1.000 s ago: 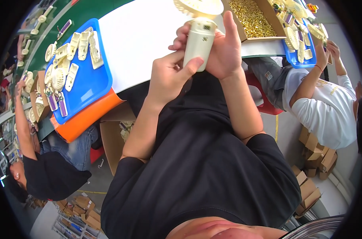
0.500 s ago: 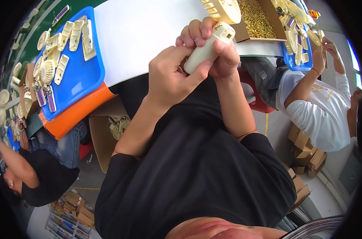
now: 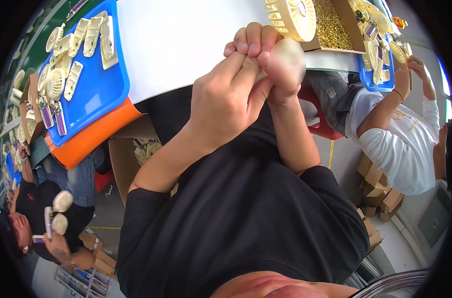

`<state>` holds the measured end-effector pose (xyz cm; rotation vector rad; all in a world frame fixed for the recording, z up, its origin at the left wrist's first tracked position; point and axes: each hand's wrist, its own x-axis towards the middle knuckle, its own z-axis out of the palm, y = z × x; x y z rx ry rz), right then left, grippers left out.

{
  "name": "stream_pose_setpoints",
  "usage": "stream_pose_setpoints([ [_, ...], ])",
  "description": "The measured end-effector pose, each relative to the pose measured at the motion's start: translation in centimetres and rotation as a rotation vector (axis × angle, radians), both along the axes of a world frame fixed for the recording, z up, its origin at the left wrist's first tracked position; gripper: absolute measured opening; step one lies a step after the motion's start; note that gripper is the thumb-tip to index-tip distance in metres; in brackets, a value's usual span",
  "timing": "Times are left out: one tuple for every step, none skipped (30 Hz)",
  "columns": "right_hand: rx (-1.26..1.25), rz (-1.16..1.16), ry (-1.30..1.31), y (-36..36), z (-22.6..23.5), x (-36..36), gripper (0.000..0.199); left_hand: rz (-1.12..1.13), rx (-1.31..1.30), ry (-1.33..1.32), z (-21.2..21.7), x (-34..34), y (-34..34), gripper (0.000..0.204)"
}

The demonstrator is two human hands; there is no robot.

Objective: The person assembles handheld fans by connecting the wiring and circuit boards to the plastic bodies, snapping the casing pieces together, and pressing the power button before placing finished fans onto the conveyor belt.

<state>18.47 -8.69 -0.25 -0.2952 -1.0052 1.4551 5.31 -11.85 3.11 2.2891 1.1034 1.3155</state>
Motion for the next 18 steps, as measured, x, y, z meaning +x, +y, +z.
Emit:
stream_pose_setpoints([
  [-0.055, -0.016, 0.029, -0.3, -0.1, -0.2, 0.011, 0.003, -0.007, 0.038, 0.1, -0.1, -0.1, 0.023],
  [-0.109, -0.030, 0.060, -0.5, -0.2, -0.4, 0.010, 0.006, -0.013, 0.043, 0.3, -0.1, -0.1, 0.023],
  [-0.115, -0.027, 0.064, -0.6, -0.1, -0.5, 0.010, 0.016, -0.003, 0.040, 0.4, -0.1, -0.2, 0.025],
  [-0.107, -0.036, 0.034, -0.6, 0.0, -0.4, 0.010, 0.025, 0.007, 0.037, 0.5, 0.0, -0.3, 0.028],
  [-0.098, -0.045, 0.003, -0.7, 0.1, -0.3, 0.011, 0.034, 0.016, 0.033, 0.6, 0.0, -0.3, 0.030],
  [-0.090, -0.055, -0.028, -0.7, 0.1, -0.3, 0.013, 0.036, 0.011, 0.036, 0.5, -0.1, -0.5, 0.030],
  [-0.088, -0.056, -0.029, -0.4, -0.1, -0.3, 0.013, 0.017, -0.007, 0.011, 0.3, -0.1, -0.4, 0.031],
  [-0.017, -0.030, 0.014, 0.0, -0.5, -0.2, 0.018, -0.002, -0.025, -0.015, 0.1, -0.1, -0.2, 0.032],
  [0.054, -0.003, 0.057, 0.5, -0.7, -0.3, 0.025, -0.022, -0.042, -0.042, -0.1, 0.0, -0.1, 0.033],
  [0.125, 0.025, 0.099, 0.7, -0.9, -0.3, 0.031, -0.023, -0.038, -0.046, -0.2, 0.1, 0.3, 0.033],
  [0.129, 0.024, 0.095, 0.9, -1.0, -0.3, 0.031, 0.005, 0.023, -0.067, -0.3, 0.2, 0.7, 0.035],
  [0.142, 0.075, 0.134, 1.3, -0.6, -0.4, 0.040, 0.033, 0.090, -0.088, -0.4, 0.4, 1.3, 0.037],
  [0.155, 0.126, 0.173, 1.6, -0.3, -0.4, 0.050, 0.062, 0.158, -0.110, -0.3, 0.5, 1.8, 0.039],
  [0.168, 0.179, 0.212, 1.9, 0.1, -0.4, 0.060, 0.062, 0.170, -0.116, -0.2, 0.5, 2.0, 0.039],
  [0.181, 0.181, 0.206, 1.9, 0.3, -0.2, 0.060, 0.065, 0.174, -0.120, -0.3, 0.4, 2.1, 0.039],
  [0.099, 0.184, 0.195, 1.6, 0.3, 0.1, 0.067, 0.069, 0.178, -0.124, -0.4, 0.3, 2.1, 0.040],
  [0.020, 0.190, 0.187, 1.2, 0.1, 0.3, 0.074, 0.076, 0.186, -0.123, -0.6, 0.2, 2.3, 0.041],
  [-0.059, 0.197, 0.179, 0.9, 0.0, 0.5, 0.081, 0.081, 0.204, -0.123, -0.7, 0.1, 2.6, 0.041],
])
